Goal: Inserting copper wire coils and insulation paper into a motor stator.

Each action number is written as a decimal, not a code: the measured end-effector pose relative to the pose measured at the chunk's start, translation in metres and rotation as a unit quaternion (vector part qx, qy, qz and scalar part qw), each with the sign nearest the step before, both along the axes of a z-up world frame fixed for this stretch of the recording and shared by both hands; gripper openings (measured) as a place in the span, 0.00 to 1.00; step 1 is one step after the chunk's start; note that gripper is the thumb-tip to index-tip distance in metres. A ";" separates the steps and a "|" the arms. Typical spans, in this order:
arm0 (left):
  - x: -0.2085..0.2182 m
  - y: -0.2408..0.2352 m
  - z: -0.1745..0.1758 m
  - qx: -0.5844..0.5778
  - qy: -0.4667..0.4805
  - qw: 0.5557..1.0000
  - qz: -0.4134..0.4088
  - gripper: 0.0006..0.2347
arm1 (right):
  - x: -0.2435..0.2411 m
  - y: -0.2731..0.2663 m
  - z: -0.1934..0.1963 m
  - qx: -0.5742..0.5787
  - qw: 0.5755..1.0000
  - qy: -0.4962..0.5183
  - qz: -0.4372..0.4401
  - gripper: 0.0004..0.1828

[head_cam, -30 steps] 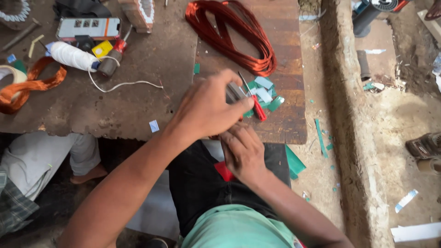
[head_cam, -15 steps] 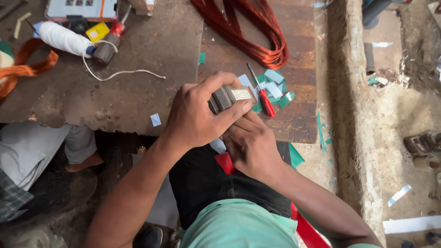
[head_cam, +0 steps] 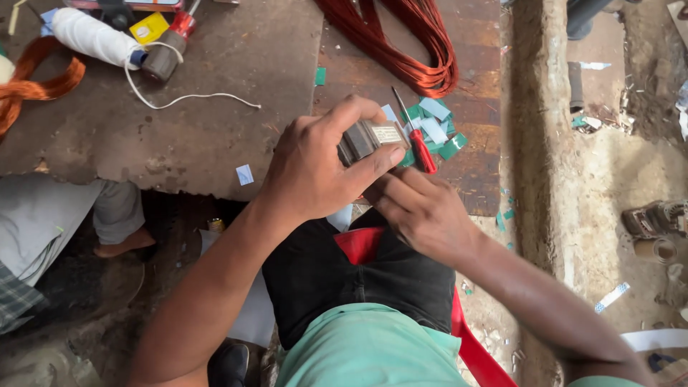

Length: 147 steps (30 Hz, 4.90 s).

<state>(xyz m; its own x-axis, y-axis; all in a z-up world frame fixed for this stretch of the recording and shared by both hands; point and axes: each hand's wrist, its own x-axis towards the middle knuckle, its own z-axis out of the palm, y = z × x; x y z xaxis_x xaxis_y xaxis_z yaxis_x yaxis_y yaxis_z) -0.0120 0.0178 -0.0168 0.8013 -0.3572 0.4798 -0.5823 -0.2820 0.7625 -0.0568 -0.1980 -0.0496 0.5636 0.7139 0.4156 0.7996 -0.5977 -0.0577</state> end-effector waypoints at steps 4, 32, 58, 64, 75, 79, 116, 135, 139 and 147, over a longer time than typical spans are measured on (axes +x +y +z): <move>0.001 0.001 -0.001 0.003 -0.021 1.000 -0.003 0.14 | 0.010 0.001 0.013 -0.057 0.997 -0.003 0.052 0.17; -0.004 -0.002 -0.003 0.001 -0.018 0.999 0.046 0.14 | -0.022 0.020 -0.013 0.204 0.975 0.042 -0.077 0.18; 0.009 -0.007 0.021 0.252 0.096 0.947 0.177 0.22 | -0.037 0.048 -0.012 0.216 0.973 0.023 -0.082 0.15; 0.017 0.010 0.018 0.155 0.241 0.946 0.150 0.25 | -0.011 0.047 -0.001 0.092 0.994 0.010 -0.051 0.19; 0.000 0.012 -0.009 0.060 0.029 0.991 0.120 0.22 | -0.021 0.029 -0.020 0.119 0.993 -0.015 0.003 0.14; -0.004 0.015 0.011 0.068 0.195 0.972 0.117 0.25 | -0.035 0.030 -0.017 0.248 0.968 0.038 -0.031 0.21; -0.052 0.031 -0.018 -0.104 -0.101 0.979 0.144 0.11 | 0.002 0.022 0.010 0.530 0.610 0.585 -0.068 0.22; -0.050 0.020 -0.061 -0.129 0.061 0.987 0.076 0.12 | -0.022 0.032 -0.010 0.494 0.760 0.421 -0.042 0.21; -0.052 0.013 -0.065 -0.133 0.063 0.984 0.096 0.11 | -0.021 0.032 -0.022 0.533 0.725 0.435 -0.022 0.18; -0.075 -0.006 -0.059 -0.135 0.083 0.963 0.219 0.11 | -0.028 0.050 -0.023 0.562 0.748 0.347 -0.068 0.19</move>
